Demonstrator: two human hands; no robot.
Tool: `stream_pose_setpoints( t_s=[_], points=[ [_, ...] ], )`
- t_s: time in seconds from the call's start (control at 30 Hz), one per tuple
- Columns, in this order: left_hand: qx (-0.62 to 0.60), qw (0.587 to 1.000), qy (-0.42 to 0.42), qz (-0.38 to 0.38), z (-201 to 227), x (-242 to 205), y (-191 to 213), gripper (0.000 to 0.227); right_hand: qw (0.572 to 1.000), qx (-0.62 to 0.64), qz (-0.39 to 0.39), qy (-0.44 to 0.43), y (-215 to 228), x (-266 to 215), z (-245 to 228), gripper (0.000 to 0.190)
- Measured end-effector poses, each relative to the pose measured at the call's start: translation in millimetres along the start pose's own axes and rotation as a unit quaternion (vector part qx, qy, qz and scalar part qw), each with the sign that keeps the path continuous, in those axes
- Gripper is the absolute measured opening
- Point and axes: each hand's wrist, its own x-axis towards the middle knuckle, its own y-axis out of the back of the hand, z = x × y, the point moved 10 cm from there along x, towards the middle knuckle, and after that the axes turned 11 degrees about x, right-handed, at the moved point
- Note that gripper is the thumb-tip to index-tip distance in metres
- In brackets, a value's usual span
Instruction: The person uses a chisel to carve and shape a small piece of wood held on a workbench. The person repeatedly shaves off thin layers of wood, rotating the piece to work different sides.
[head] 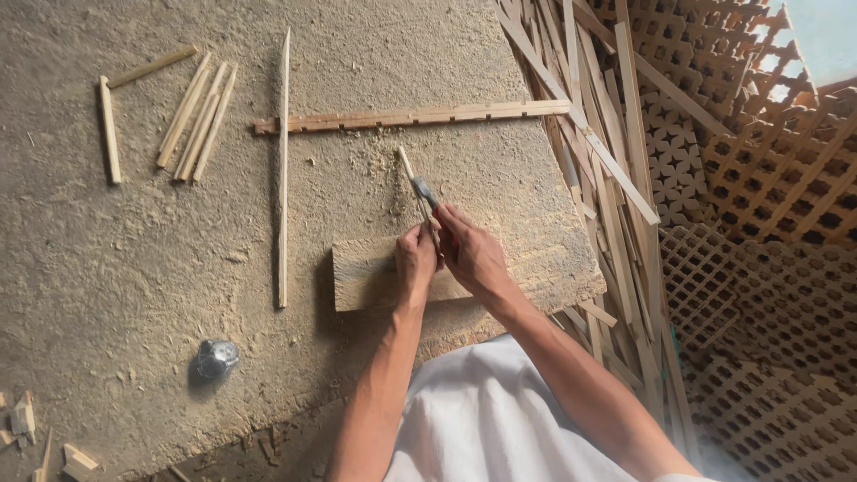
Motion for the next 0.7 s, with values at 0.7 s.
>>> stream_pose_setpoints(
  t_s=[0.7],
  points=[
    [0.02, 1.0, -0.005, 0.012, -16.0, 8.5, -4.2, 0.035, 1.0, -0.015, -0.003, -0.004, -7.0, 6.4, 5.7, 0.042]
  ],
)
